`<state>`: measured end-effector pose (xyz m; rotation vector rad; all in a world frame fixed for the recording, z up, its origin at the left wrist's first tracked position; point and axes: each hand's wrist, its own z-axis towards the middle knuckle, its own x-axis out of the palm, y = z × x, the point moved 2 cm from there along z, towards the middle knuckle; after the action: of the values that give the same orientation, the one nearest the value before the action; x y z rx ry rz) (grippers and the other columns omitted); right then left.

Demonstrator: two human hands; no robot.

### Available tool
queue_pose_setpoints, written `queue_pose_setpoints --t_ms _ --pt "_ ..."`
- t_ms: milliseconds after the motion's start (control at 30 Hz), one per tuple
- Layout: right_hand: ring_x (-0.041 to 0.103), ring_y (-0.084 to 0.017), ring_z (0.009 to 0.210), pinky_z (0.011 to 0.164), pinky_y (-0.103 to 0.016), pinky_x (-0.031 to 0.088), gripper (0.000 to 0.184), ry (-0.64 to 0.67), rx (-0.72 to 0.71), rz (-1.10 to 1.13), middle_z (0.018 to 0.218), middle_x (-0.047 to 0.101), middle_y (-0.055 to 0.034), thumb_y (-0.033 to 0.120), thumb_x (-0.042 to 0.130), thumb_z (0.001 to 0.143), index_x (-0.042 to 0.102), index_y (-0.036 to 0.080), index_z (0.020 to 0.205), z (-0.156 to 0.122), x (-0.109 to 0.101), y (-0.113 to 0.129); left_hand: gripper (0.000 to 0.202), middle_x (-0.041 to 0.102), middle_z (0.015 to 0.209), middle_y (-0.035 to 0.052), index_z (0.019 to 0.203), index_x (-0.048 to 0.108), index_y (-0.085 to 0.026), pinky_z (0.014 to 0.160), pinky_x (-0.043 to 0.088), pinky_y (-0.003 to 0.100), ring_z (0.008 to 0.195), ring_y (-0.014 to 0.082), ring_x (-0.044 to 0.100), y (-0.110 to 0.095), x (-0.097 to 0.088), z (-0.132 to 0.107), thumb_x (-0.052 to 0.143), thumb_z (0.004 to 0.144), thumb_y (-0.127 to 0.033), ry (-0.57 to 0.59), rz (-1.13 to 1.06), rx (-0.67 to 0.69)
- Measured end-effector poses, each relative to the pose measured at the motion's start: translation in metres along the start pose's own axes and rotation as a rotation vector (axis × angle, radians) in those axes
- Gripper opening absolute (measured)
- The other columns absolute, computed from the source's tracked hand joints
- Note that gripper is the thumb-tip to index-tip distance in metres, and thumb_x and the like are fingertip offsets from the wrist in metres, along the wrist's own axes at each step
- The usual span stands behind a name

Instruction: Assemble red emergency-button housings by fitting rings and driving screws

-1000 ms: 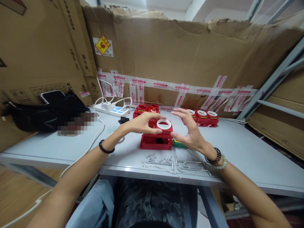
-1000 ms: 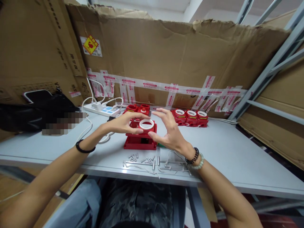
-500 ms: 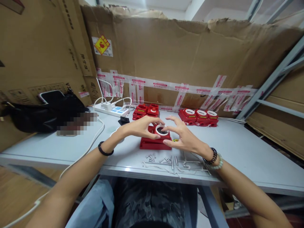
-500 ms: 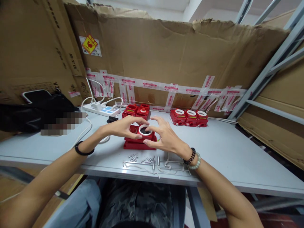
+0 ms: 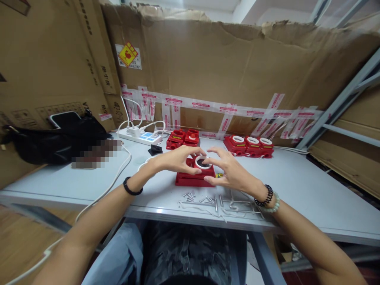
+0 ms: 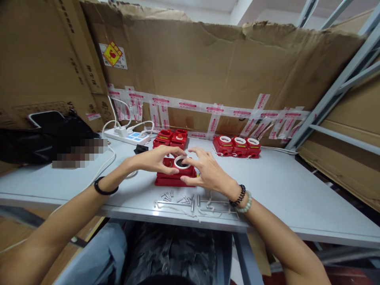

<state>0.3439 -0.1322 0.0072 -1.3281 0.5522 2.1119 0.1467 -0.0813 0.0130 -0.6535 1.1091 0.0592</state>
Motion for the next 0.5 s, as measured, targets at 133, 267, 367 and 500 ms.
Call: queue_pose_setpoints --t_ms 133,267,367,500 --pt "0.046 -0.028 0.122 0.098 -0.05 0.039 0.037 0.004 0.001 0.024 0.134 0.047 -0.0134 0.046 0.06 0.082 0.061 0.025 0.112 0.0 0.0004 -0.0003 0.05 0.065 0.109 0.0063 0.12 0.053 -0.021 0.084 0.046 0.031 0.098 0.0209 0.061 -0.0014 0.0001 -0.0006 0.068 0.075 -0.039 -0.001 -0.012 0.005" --pt "0.047 -0.027 0.123 0.098 -0.048 0.04 0.036 0.02 0.017 0.046 0.133 0.049 -0.0132 0.046 0.057 0.085 0.06 0.024 0.114 0.0005 0.0028 -0.0016 0.049 0.064 0.111 0.0062 0.119 0.053 -0.02 0.083 0.046 0.03 0.097 0.0201 0.061 -0.0014 0.0008 -0.0007 0.068 0.074 -0.033 0.002 -0.014 0.004" --pt "0.05 -0.025 0.12 0.098 -0.044 0.041 0.036 0.029 0.019 0.081 0.129 0.054 -0.012 0.045 0.056 0.087 0.058 0.023 0.116 0.0011 0.0052 -0.0031 0.049 0.064 0.11 0.0055 0.117 0.052 -0.021 0.08 0.046 0.029 0.094 0.0197 0.061 -0.0013 0.0018 -0.0006 0.068 0.072 -0.031 0.008 -0.007 -0.011" --pt "0.054 -0.024 0.114 0.095 -0.043 0.043 0.033 0.04 0.017 0.113 0.125 0.058 -0.0099 0.041 0.056 0.088 0.058 0.023 0.115 0.0013 0.0059 -0.0044 0.05 0.065 0.104 0.004 0.116 0.05 -0.021 0.073 0.045 0.026 0.086 0.0184 0.062 -0.0025 0.0043 0.0 0.069 0.07 -0.029 0.02 0.011 -0.023"
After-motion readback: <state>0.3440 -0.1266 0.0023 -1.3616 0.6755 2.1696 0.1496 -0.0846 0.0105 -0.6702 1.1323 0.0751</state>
